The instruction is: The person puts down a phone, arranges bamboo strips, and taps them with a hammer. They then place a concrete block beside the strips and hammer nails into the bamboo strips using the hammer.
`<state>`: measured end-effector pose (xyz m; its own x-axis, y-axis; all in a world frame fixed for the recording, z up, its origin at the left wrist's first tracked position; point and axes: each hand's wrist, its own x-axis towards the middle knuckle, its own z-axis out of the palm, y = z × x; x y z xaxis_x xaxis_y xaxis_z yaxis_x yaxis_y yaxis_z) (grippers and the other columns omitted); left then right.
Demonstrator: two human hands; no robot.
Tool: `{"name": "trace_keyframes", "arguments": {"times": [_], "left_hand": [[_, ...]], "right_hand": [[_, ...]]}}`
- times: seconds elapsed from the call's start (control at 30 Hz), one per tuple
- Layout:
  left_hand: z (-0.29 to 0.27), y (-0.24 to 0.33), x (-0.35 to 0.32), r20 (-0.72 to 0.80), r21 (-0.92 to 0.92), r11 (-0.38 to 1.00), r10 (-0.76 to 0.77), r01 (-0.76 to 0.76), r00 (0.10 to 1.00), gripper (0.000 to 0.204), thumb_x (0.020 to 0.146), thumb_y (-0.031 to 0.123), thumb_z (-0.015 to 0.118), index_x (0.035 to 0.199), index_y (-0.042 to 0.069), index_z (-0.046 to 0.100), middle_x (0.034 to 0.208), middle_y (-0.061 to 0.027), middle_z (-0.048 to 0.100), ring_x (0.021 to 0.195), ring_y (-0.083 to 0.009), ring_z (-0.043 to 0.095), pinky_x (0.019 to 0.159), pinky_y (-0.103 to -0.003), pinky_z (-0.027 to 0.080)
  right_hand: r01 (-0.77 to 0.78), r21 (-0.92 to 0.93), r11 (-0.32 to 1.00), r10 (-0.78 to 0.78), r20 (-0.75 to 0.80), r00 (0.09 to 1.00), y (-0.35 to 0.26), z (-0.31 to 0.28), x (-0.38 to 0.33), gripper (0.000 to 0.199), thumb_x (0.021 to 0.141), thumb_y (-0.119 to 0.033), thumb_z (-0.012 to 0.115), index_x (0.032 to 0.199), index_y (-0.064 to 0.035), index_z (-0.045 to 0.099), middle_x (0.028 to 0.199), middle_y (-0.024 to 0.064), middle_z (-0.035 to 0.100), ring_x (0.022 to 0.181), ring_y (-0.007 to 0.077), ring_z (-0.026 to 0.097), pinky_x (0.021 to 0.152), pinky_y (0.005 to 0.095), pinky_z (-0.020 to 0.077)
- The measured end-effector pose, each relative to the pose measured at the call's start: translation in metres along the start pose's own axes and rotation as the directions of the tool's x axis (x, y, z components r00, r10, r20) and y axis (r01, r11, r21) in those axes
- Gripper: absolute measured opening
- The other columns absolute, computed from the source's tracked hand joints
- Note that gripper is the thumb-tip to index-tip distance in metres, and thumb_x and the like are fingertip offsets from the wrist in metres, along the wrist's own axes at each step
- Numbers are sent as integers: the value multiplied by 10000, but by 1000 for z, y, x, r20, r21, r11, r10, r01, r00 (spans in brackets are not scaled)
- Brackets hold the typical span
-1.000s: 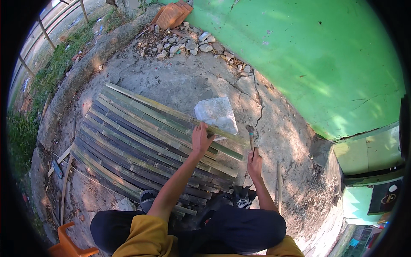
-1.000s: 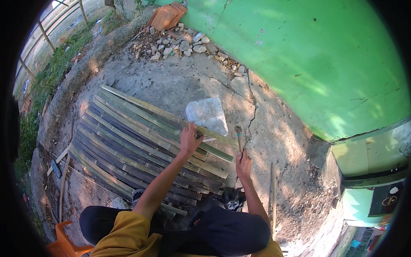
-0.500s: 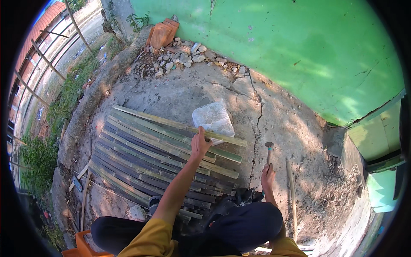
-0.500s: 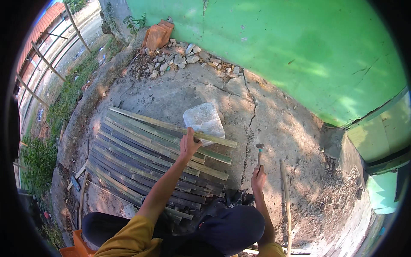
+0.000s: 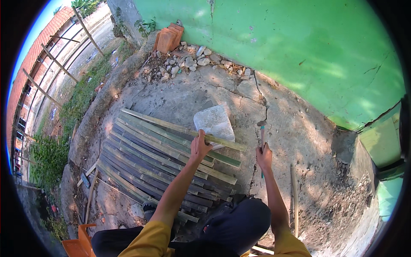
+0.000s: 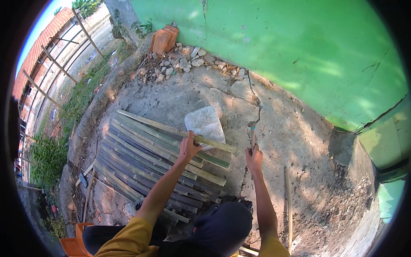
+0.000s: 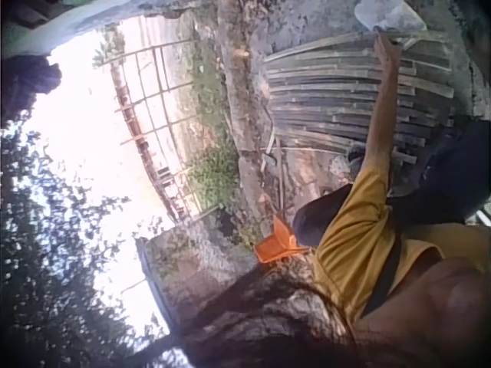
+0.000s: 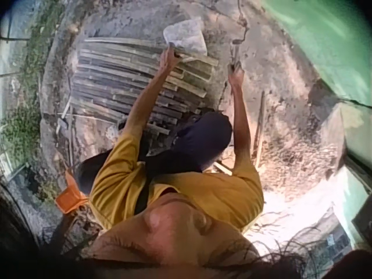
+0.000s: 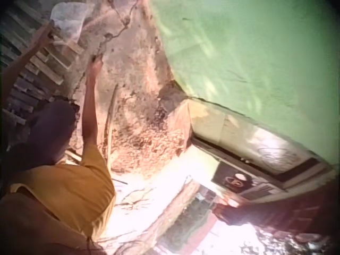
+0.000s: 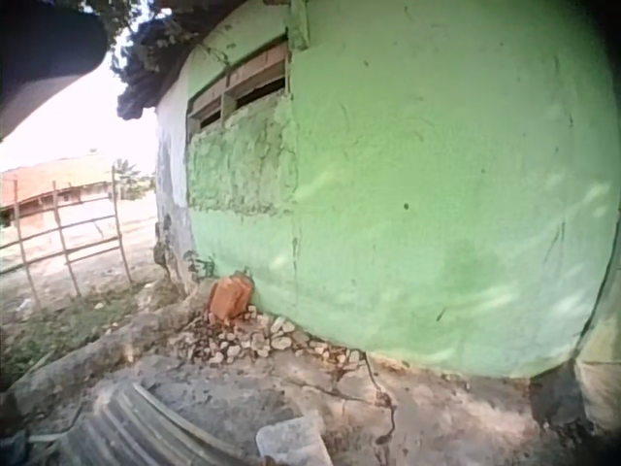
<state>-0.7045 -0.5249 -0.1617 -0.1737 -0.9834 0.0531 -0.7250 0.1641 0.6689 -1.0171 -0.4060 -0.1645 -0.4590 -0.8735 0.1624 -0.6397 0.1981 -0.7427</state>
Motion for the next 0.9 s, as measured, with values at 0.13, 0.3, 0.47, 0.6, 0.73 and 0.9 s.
{"name": "trace_keyframes", "arguments": {"times": [0.13, 0.3, 0.47, 0.6, 0.73, 0.9], "left_hand": [[-5, 0, -1, 1, 17, 1000, -19, 19, 1000, 704, 625, 156, 868, 1164, 109, 417, 824, -190, 689, 823, -447, 671, 686, -521, 510], [-7, 9, 0, 9, 5, 1000, -31, 31, 999, 659, 623, 193, 835, 1189, 103, 510, 803, -162, 685, 789, -390, 681, 704, -485, 515], [-13, 8, -3, 7, 32, 997, -68, 68, 998, 642, 623, 199, 829, 1181, 117, 523, 813, -159, 684, 789, -394, 675, 705, -488, 513], [-9, 6, -3, -35, 72, 997, -34, 36, 999, 660, 627, 178, 848, 1192, 111, 513, 839, -166, 701, 811, -408, 685, 677, -499, 524], [-2, 9, -6, -46, 51, 999, -13, 15, 999, 676, 621, 193, 851, 1200, 112, 513, 877, -179, 702, 847, -422, 680, 712, -507, 529], [-8, 2, -3, -14, 90, 994, -61, 62, 998, 695, 620, 199, 850, 1220, 114, 509, 926, -196, 706, 875, -434, 671, 748, -510, 529]], "right_hand": [[97, -21, 995, -93, 142, 985, -34, 36, 79, 368, 847, -254, 788, 941, 1, 540, 757, 169, 684, 707, 368, 699, 663, 436, 555], [193, -57, 980, -169, 284, 944, -78, 94, 133, 486, 783, -320, 852, 1013, 4, 573, 954, 193, 709, 915, 389, 703, 802, 468, 562], [202, -118, 972, -139, 403, 904, -115, 147, 148, 531, 784, -344, 851, 1070, 0, 565, 1049, 193, 700, 984, 386, 694, 838, 486, 550], [347, -111, 931, -294, 334, 896, -122, 176, 159, 522, 793, -297, 838, 1116, -13, 541, 1090, 181, 672, 1042, 385, 666, 868, 489, 534], [406, -75, 911, -344, 405, 847, -114, 192, 181, 526, 788, -277, 837, 1117, -17, 519, 1110, 179, 651, 1083, 379, 644, 884, 490, 519], [421, -178, 889, -261, 558, 788, -123, 192, 190, 536, 789, -350, 831, 1117, -49, 534, 1169, 140, 628, 1106, 372, 632, 917, 493, 518]]}}
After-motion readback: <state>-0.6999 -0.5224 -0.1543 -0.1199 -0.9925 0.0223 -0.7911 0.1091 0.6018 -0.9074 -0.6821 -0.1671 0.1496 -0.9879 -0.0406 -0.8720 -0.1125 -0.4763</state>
